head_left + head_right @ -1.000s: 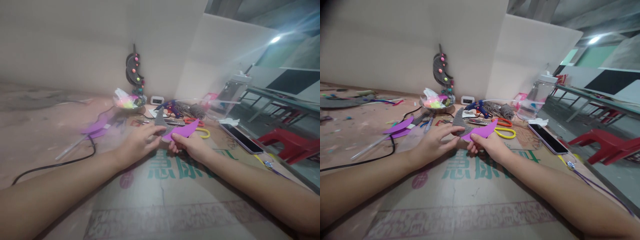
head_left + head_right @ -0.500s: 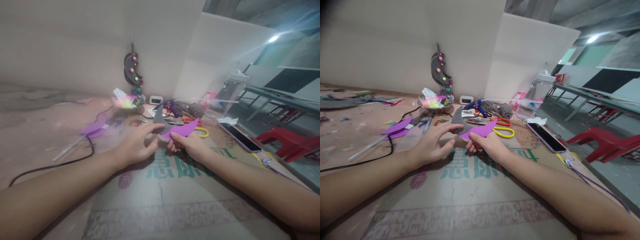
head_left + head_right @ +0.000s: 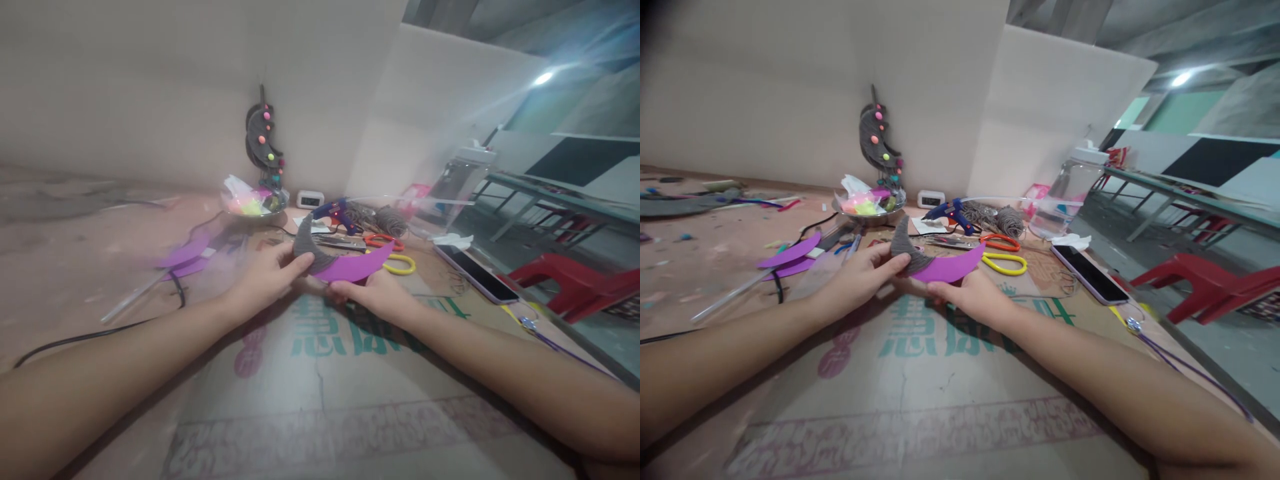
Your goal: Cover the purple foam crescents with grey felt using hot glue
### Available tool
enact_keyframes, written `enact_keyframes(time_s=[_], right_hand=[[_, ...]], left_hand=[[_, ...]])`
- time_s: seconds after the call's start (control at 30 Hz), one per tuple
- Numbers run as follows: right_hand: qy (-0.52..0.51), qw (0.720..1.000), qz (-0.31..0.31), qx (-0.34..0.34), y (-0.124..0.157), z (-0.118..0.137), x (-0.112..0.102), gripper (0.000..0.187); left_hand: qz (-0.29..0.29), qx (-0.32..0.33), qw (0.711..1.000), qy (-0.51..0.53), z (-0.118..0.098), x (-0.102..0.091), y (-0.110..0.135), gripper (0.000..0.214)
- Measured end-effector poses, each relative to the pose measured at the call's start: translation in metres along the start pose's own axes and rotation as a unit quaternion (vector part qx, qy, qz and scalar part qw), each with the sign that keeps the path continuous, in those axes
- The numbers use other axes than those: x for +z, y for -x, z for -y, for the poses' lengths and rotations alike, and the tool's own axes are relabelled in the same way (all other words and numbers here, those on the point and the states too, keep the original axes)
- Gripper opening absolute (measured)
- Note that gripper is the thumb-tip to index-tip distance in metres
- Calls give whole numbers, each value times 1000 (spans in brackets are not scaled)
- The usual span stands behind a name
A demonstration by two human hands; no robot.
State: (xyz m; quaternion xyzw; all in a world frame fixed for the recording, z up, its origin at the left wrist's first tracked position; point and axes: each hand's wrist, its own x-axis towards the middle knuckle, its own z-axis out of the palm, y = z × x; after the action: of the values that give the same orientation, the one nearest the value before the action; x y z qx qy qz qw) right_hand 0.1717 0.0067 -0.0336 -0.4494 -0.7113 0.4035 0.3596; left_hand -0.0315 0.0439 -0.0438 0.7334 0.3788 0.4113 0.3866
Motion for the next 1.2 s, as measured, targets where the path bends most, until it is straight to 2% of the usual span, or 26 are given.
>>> enact_keyframes(time_s=[0.07,0.13,0.2,0.27,0.43,0.5,0.63,0.8,1.2], right_hand=[[7,998,-23,-51,-2,-3,-1,25],[-9,992,-95,-79,-5,-7,-5,33],[-20,982,-169,-84,-6,-9,-9,29],[-19,977,-200,-77,-4,-8,-12,25],[-2,992,-106,-64,3,2,-11,37],[12,994,-86,-69,3,2,-9,32],[-6,992,-120,-30,-2,-3,-7,12],[-25,990,-142,0,-4,-6,-7,17],[-44,988,-150,11,-6,-13,-6,18]], left_hand=[[-8,-10,1000,26,3,0,-1,36],[-7,-21,998,50,7,0,-2,37],[3,-25,997,67,10,0,-2,38],[17,-20,997,73,9,0,-2,36],[51,-20,996,76,5,2,-1,35],[60,-19,994,90,5,3,-2,34],[68,-25,992,107,7,3,-2,31],[85,-50,988,117,7,3,-2,37],[111,-37,986,117,9,4,-2,32]])
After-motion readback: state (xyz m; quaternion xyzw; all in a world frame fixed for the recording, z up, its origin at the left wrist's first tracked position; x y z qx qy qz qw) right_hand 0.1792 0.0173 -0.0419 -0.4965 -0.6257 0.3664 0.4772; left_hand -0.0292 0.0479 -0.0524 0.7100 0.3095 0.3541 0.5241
